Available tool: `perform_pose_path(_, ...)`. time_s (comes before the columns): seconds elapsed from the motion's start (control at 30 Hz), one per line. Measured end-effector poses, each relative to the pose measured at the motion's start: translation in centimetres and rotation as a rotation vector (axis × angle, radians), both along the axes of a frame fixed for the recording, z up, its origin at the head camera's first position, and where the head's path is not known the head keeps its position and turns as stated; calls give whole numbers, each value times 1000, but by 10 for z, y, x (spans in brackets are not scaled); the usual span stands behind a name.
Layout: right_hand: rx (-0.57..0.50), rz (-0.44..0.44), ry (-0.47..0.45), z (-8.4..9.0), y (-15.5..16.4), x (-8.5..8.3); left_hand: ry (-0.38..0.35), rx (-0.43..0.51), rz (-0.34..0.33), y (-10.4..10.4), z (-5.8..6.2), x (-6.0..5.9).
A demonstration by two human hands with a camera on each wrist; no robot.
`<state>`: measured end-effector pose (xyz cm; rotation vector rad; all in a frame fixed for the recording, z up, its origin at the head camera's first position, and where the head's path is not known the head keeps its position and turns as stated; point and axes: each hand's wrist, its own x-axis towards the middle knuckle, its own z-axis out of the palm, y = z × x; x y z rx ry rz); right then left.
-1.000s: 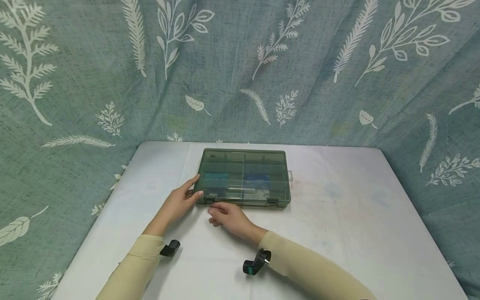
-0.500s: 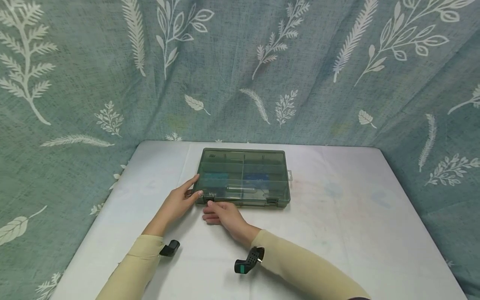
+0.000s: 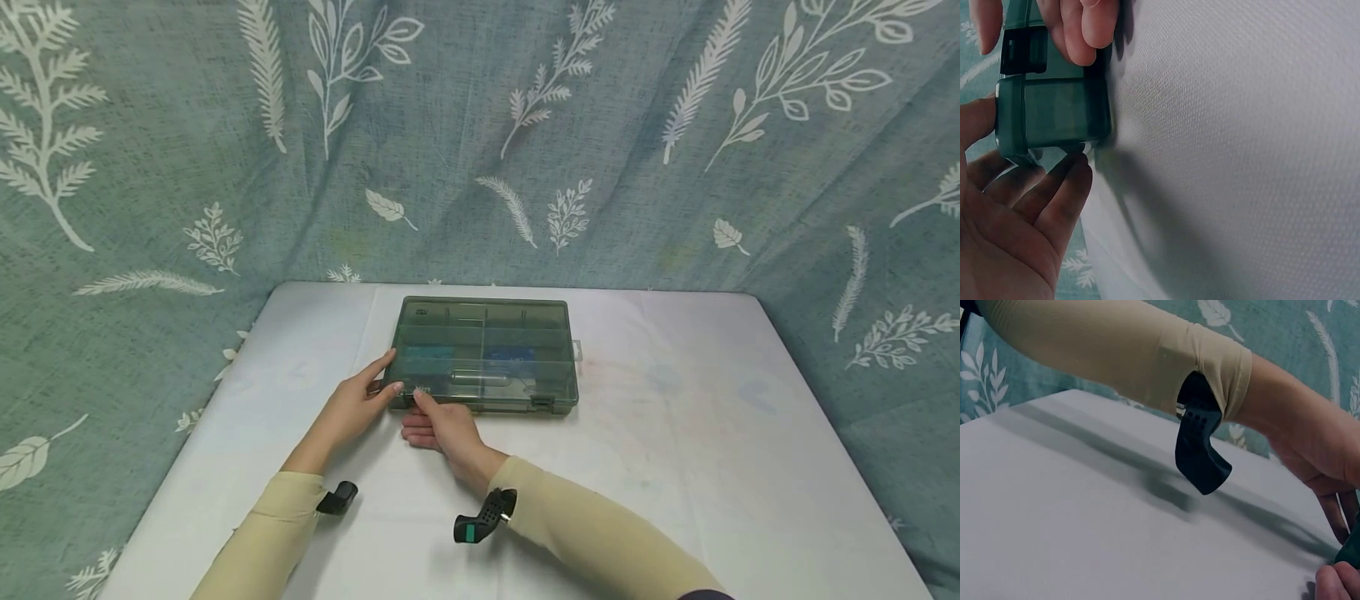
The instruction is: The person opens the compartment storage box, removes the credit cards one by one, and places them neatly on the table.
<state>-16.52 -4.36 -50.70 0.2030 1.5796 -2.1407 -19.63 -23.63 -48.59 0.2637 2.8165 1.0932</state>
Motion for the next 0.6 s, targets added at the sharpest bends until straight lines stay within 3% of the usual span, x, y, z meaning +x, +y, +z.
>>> perform_pose_path(0.6, -37, 2, -47, -1, -2, -5, -8, -7, 1, 1, 3, 2)
